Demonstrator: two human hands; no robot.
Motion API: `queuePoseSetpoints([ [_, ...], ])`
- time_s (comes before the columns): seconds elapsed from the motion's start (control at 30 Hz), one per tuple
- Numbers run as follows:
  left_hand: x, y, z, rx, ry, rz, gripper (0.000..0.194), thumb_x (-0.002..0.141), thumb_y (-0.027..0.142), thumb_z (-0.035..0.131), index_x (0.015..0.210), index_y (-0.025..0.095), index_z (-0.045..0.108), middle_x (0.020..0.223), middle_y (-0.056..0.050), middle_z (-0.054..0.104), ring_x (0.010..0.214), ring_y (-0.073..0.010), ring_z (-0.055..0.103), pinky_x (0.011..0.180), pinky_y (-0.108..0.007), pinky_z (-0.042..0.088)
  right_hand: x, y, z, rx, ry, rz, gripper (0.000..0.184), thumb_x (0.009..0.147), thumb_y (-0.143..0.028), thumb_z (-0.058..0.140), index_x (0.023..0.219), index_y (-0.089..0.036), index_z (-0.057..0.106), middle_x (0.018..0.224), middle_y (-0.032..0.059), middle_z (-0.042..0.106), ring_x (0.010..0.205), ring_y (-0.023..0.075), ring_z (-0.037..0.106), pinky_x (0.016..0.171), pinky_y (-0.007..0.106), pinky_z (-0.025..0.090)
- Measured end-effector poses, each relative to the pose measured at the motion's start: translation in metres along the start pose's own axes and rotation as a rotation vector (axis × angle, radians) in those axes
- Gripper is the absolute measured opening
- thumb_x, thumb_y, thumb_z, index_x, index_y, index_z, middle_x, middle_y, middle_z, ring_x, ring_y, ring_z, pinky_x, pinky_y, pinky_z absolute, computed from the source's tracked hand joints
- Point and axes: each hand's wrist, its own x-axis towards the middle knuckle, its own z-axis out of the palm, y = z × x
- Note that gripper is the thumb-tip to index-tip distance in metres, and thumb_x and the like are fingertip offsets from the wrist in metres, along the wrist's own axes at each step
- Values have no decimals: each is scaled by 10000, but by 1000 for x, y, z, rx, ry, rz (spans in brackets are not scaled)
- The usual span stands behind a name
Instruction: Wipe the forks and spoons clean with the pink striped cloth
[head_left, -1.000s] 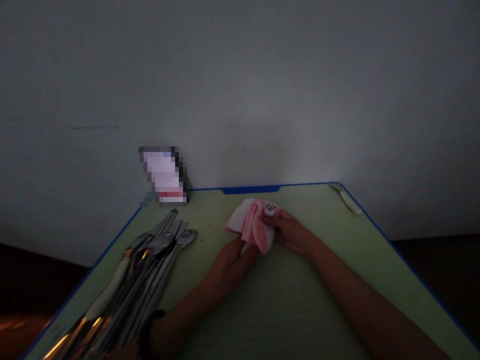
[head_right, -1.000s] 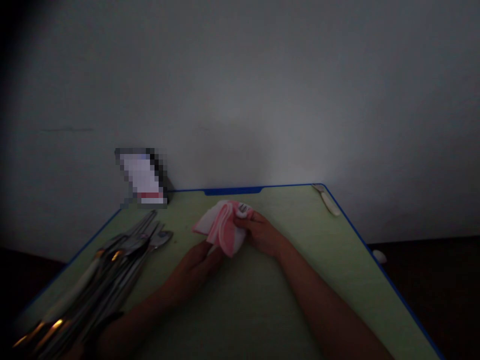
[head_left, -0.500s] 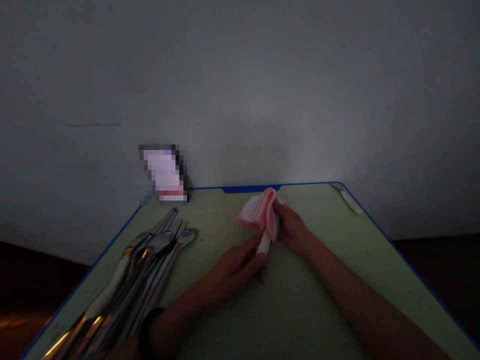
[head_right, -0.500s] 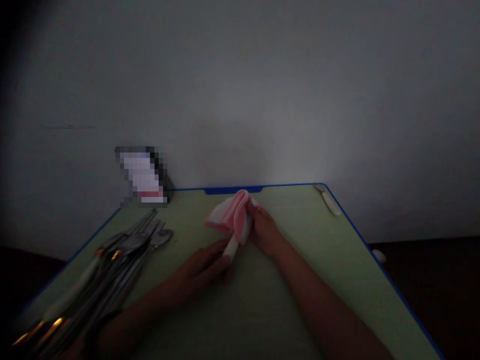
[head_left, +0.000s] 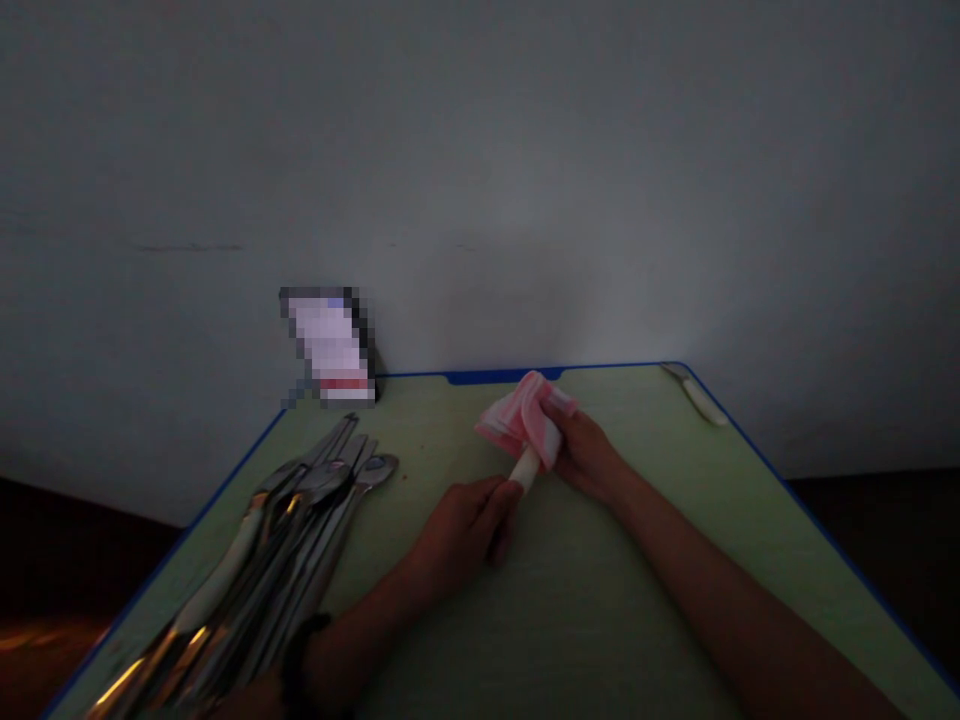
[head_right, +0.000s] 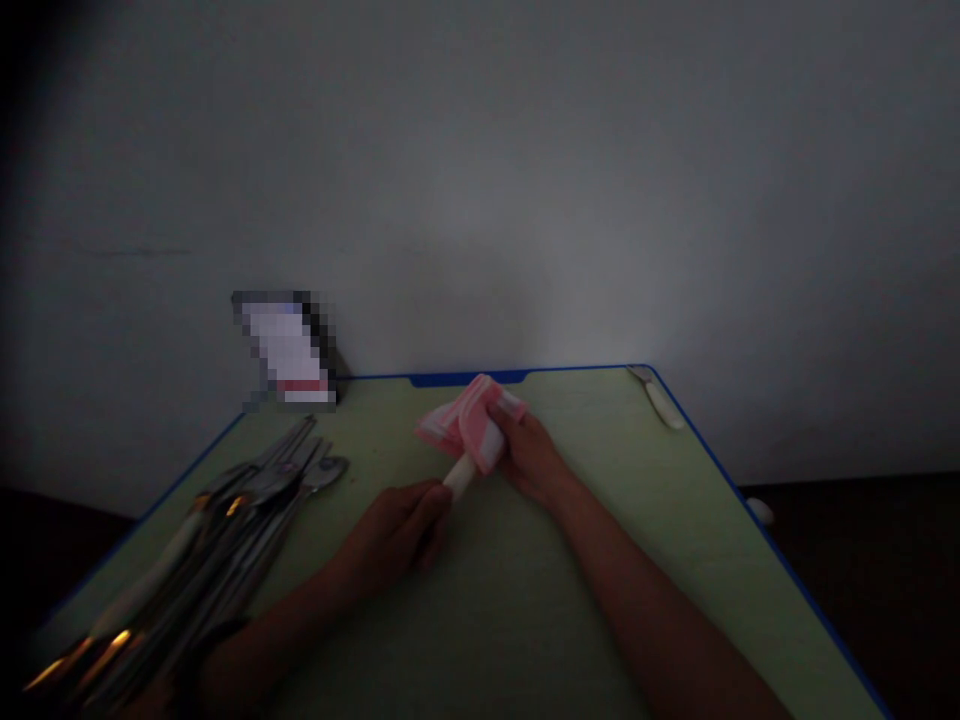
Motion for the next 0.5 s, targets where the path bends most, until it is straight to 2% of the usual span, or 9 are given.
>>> queuePoseSetpoints([
  [0.17,1,3,3,-103,8,-49,367,914,420,321,686,183,485,501,46,539,401,-95,443,446,-203,355,-1,-1,0,0,-44,22,250,675,-303,715,858,-161,620,807,14,646,724,118,565,719,243,467],
  [0.3,1,4,5,-116,-6,-4,339,924,394,319,727,179,492,541,44,557,406,-88,443,467,-207,372,-3,-2,0,-28,-73,26,278,633,-283,744,841,-150,615,768,10,637,696,117,559,701,241,461],
  [0.5,0,-1,7,-164,-24,70,277,938,351,327,832,166,503,634,23,574,509,-98,504,521,-209,408,-6,-1,-2,-108,-214,68,333,601,-269,765,873,-136,626,786,28,650,680,126,573,672,259,457],
])
